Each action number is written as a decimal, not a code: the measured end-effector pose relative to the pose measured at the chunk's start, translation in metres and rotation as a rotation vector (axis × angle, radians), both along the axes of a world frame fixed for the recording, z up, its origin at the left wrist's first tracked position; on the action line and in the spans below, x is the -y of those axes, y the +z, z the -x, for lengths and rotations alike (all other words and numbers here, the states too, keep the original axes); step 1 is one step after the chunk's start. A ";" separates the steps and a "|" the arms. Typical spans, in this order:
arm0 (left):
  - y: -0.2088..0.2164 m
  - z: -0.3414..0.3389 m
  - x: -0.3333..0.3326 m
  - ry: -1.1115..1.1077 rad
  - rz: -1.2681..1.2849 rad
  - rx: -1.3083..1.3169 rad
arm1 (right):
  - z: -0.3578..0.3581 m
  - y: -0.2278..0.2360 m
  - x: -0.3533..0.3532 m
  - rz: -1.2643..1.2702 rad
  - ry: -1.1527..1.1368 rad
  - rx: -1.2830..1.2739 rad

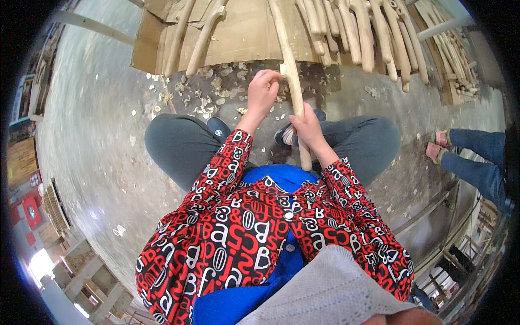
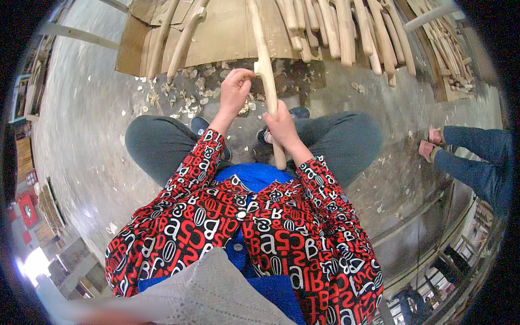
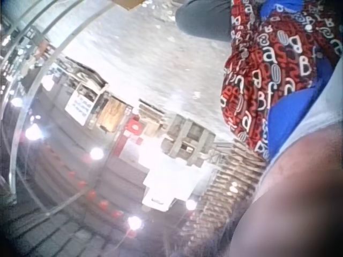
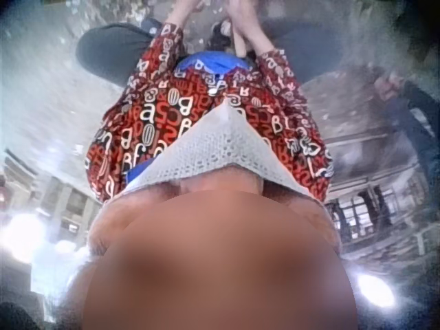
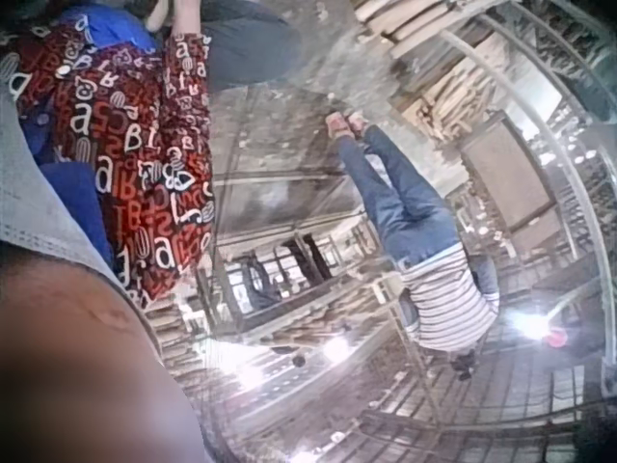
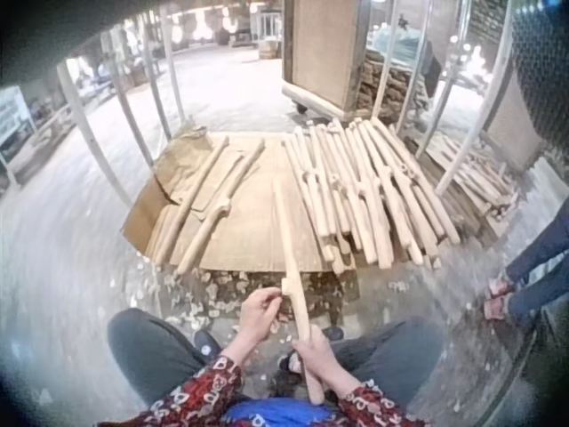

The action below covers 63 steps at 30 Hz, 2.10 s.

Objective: The person sits on the floor and smooths wooden handles by hand, rubbing the surface to remove rough spots. They handle multiple handles one at a time, rotating them and rubbing different sections before placing them aside.

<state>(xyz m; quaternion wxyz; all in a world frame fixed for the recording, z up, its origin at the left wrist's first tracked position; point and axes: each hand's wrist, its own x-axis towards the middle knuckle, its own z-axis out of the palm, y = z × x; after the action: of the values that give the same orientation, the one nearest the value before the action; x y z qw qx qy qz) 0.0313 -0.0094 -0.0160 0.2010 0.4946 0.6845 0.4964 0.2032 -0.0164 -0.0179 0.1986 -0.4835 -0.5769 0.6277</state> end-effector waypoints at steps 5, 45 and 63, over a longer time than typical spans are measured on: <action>-0.003 -0.003 -0.009 -0.007 0.120 0.313 | -0.008 -0.003 -0.002 -0.002 -0.026 -0.013; -0.017 -0.001 -0.007 0.063 0.115 -0.103 | -0.002 0.016 0.003 -0.275 0.073 0.222; -0.017 -0.013 -0.003 0.113 0.291 -0.188 | -0.005 0.006 0.004 -0.404 0.159 0.316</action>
<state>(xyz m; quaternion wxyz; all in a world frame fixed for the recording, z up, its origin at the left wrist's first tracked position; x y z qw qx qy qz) 0.0441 -0.0066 -0.0333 0.1772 0.4652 0.7916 0.3544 0.2080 -0.0206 -0.0120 0.1485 -0.4791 -0.7505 0.4303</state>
